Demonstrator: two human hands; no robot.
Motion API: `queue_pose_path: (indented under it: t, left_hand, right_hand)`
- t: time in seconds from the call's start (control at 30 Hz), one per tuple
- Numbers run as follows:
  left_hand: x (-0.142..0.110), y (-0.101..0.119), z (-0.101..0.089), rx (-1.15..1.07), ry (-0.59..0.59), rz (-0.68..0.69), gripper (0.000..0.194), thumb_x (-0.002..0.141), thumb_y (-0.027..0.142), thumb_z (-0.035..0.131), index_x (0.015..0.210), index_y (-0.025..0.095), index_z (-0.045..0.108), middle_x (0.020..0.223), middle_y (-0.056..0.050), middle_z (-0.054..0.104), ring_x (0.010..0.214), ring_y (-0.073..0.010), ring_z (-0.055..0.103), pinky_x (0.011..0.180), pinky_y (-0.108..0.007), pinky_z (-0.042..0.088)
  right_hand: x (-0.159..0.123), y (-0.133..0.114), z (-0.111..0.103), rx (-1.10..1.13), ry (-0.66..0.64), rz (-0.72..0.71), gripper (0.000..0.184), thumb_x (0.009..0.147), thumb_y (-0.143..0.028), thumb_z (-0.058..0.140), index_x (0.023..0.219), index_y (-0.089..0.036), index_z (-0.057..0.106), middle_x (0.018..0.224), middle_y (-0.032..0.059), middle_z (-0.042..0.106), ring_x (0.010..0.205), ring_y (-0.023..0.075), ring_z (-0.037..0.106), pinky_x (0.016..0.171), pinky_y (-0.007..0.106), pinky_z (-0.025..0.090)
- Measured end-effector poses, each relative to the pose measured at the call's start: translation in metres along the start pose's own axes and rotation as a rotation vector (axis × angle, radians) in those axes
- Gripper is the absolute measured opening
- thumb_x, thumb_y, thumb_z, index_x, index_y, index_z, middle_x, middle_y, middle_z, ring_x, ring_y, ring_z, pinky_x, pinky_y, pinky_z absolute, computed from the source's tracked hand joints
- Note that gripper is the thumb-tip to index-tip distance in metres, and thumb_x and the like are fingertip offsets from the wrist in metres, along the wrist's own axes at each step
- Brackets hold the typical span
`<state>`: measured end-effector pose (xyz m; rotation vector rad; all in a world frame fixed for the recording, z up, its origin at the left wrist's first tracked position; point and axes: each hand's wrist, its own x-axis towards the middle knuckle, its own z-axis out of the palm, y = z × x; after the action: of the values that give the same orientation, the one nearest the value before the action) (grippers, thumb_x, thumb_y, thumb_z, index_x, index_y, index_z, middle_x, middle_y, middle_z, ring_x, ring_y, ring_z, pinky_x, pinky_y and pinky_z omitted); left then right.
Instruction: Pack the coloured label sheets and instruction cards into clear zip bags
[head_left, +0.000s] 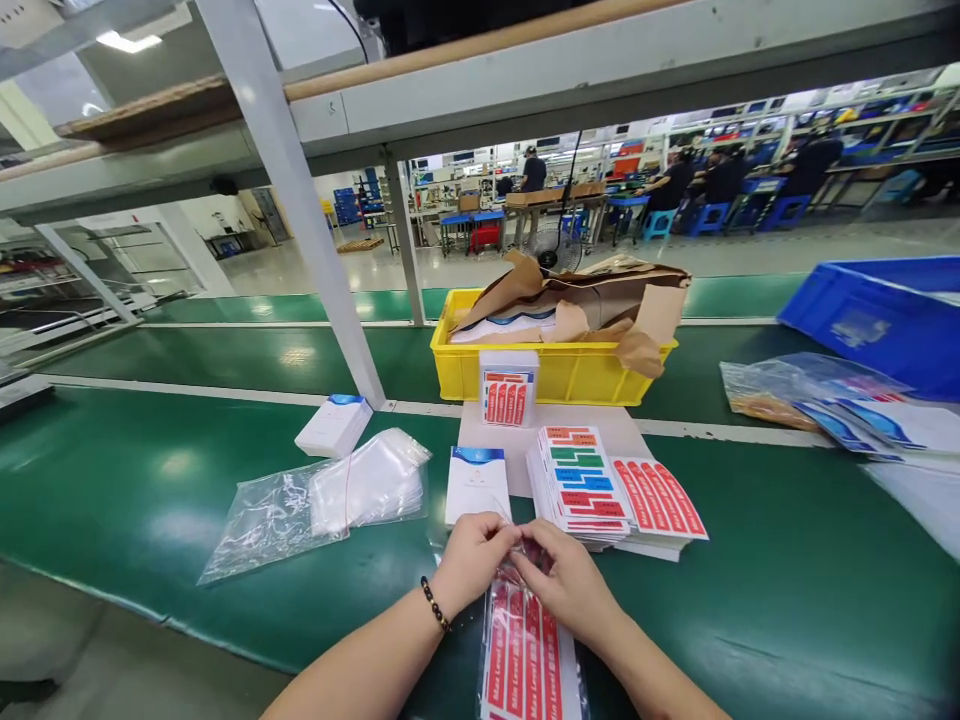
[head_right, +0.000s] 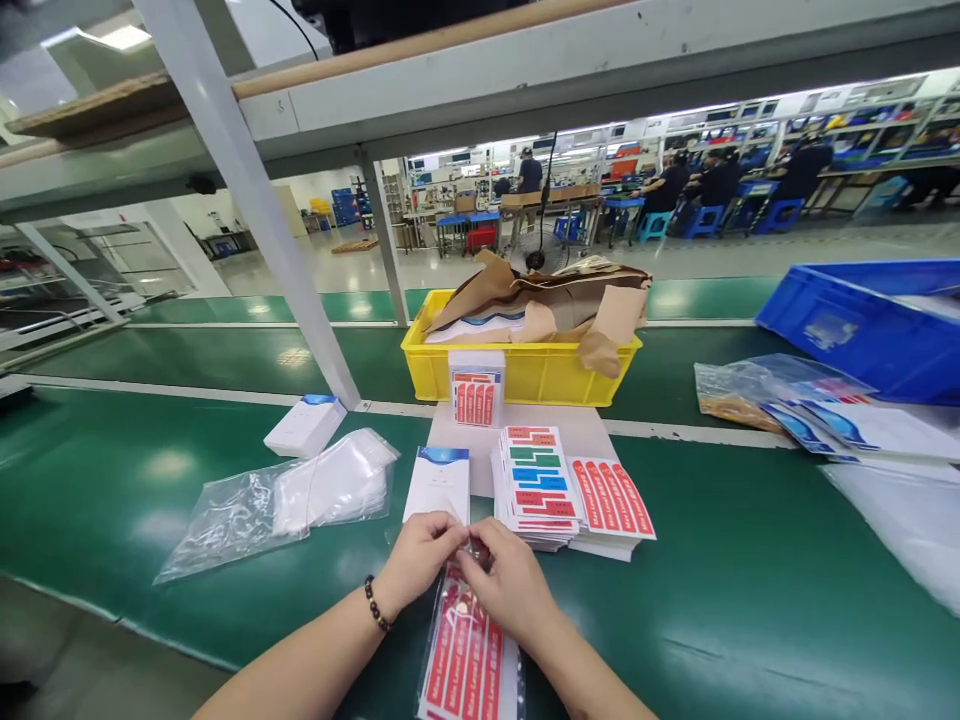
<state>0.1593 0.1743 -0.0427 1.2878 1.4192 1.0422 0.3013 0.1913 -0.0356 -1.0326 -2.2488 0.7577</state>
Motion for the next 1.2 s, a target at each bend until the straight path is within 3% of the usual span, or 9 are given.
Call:
queue_pose_path:
  t: [0.17, 0.37, 0.5, 0.63, 0.7, 0.8, 0.9, 1.03, 1.2]
  left_hand:
    - [-0.005, 0.001, -0.002, 0.137, -0.05, 0.092, 0.029, 0.076, 0.034, 0.046, 0.054, 0.014, 0.047, 0.053, 0.003, 0.045, 0.054, -0.009, 0.04, 0.051, -0.02, 0.029]
    - [-0.012, 0.004, -0.003, 0.329, -0.068, 0.166, 0.026, 0.075, 0.023, 0.042, 0.051, 0.015, 0.04, 0.052, 0.004, 0.043, 0.051, -0.008, 0.037, 0.051, -0.021, 0.026]
    - [-0.007, 0.004, -0.01, 0.164, -0.044, 0.007, 0.027, 0.072, 0.024, 0.045, 0.047, 0.016, 0.036, 0.047, 0.005, 0.036, 0.048, -0.0072, 0.032, 0.047, -0.02, 0.025]
    - [0.001, 0.006, -0.024, 0.064, -0.039, -0.055, 0.03, 0.074, 0.03, 0.045, 0.048, 0.016, 0.039, 0.045, 0.006, 0.034, 0.045, -0.0071, 0.031, 0.045, -0.02, 0.027]
    - [-0.001, 0.01, -0.029, 0.087, -0.015, 0.022, 0.03, 0.077, 0.032, 0.044, 0.051, 0.016, 0.044, 0.048, 0.004, 0.04, 0.047, -0.0083, 0.036, 0.048, -0.021, 0.031]
    - [-0.006, 0.019, -0.036, 0.284, 0.016, 0.389, 0.018, 0.077, 0.029, 0.048, 0.077, 0.015, 0.058, 0.074, -0.003, 0.058, 0.077, -0.0154, 0.05, 0.073, -0.027, 0.038]
    - [-0.009, 0.023, -0.043, 0.52, -0.179, 0.602, 0.015, 0.072, 0.026, 0.056, 0.085, 0.019, 0.061, 0.08, -0.002, 0.062, 0.089, -0.0174, 0.05, 0.088, -0.031, 0.031]
    - [-0.006, 0.023, -0.053, 0.624, -0.28, 0.468, 0.014, 0.073, 0.03, 0.057, 0.068, 0.018, 0.061, 0.067, -0.001, 0.06, 0.072, -0.0134, 0.053, 0.077, -0.025, 0.037]
    - [-0.009, 0.018, -0.048, 0.512, -0.556, 0.389, 0.012, 0.076, 0.023, 0.051, 0.074, 0.019, 0.062, 0.067, 0.003, 0.061, 0.061, -0.0088, 0.052, 0.057, -0.016, 0.037]
  right_hand:
    - [0.0, 0.002, 0.0, -0.156, 0.006, -0.034, 0.026, 0.083, -0.019, 0.036, 0.06, -0.018, 0.048, 0.057, -0.0019, 0.052, 0.052, 0.0094, 0.048, 0.05, 0.02, 0.034]
    - [-0.001, 0.01, 0.007, -0.337, 0.184, 0.03, 0.027, 0.082, -0.023, 0.037, 0.056, -0.017, 0.046, 0.056, 0.0017, 0.049, 0.053, 0.0124, 0.046, 0.05, 0.024, 0.029]
    - [-0.004, 0.006, 0.008, -0.353, 0.225, -0.066, 0.024, 0.084, -0.032, 0.04, 0.08, -0.015, 0.056, 0.069, 0.0053, 0.055, 0.064, 0.015, 0.052, 0.058, 0.024, 0.037]
    - [-0.006, 0.0, 0.011, -0.345, 0.071, -0.217, 0.032, 0.083, -0.032, 0.044, 0.108, -0.014, 0.049, 0.087, 0.0093, 0.056, 0.077, 0.0178, 0.054, 0.064, 0.027, 0.042]
    - [-0.005, 0.001, 0.009, -0.302, 0.004, -0.21, 0.023, 0.086, -0.023, 0.036, 0.099, -0.016, 0.053, 0.081, 0.0076, 0.056, 0.072, 0.0163, 0.054, 0.063, 0.027, 0.042]
    - [-0.002, 0.002, -0.003, -0.123, -0.129, -0.163, 0.024, 0.088, -0.019, 0.031, 0.091, -0.017, 0.055, 0.077, 0.0053, 0.057, 0.07, 0.0137, 0.054, 0.063, 0.025, 0.042]
    - [-0.002, -0.003, -0.027, -0.002, -0.361, -0.089, 0.023, 0.089, -0.024, 0.034, 0.082, -0.019, 0.055, 0.075, 0.0016, 0.058, 0.068, 0.0115, 0.053, 0.063, 0.023, 0.041]
    - [0.001, -0.017, -0.06, -0.058, -0.526, 0.0, 0.026, 0.085, -0.035, 0.044, 0.068, -0.018, 0.052, 0.066, -0.001, 0.054, 0.059, 0.0104, 0.048, 0.054, 0.021, 0.039]
    - [0.031, -0.023, -0.043, -0.193, -0.285, -0.161, 0.02, 0.087, -0.022, 0.036, 0.084, -0.019, 0.055, 0.094, 0.0051, 0.056, 0.087, 0.0152, 0.052, 0.077, 0.028, 0.041]
